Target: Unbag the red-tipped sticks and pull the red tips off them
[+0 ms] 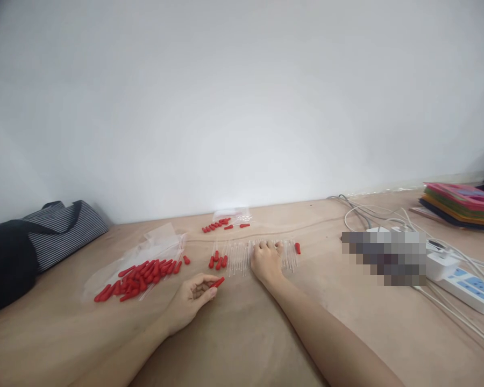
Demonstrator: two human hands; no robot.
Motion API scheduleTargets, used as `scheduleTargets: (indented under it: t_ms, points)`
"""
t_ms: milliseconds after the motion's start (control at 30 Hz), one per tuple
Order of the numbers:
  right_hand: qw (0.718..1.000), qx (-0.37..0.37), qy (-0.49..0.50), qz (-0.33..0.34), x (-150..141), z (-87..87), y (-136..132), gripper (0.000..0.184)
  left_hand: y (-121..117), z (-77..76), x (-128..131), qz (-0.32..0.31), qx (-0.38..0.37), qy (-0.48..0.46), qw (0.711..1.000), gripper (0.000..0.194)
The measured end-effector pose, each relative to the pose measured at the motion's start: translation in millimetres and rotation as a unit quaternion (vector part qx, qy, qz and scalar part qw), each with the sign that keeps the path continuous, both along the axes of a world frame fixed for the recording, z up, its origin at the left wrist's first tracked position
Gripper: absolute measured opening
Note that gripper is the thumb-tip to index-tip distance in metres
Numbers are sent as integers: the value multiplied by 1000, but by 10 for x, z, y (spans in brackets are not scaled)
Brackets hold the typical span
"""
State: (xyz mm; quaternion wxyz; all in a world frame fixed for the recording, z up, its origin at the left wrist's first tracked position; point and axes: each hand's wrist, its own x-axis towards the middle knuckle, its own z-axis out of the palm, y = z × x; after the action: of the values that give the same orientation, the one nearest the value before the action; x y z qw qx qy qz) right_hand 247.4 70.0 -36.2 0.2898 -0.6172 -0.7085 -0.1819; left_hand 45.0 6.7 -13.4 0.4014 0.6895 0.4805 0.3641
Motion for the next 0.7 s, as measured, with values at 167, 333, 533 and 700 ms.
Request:
scheduleTargets:
  t_ms: [167, 333, 533, 700]
  points:
    - [1000, -25, -12, -8, -17, 10, -32, 21, 7, -11, 8, -3, 4, -4, 1000, 24]
    - [1000, -27, -8, -13, -23, 46, -93, 25, -18, -19, -6, 25, 38, 1, 999, 23]
    - [994, 82, 17, 67, 173, 13, -328, 22, -24, 11, -207, 112, 214, 121, 963, 15]
    - [986, 118, 17, 117, 436, -59, -485, 21, 79, 218, -635, 285, 290, 241, 881, 21]
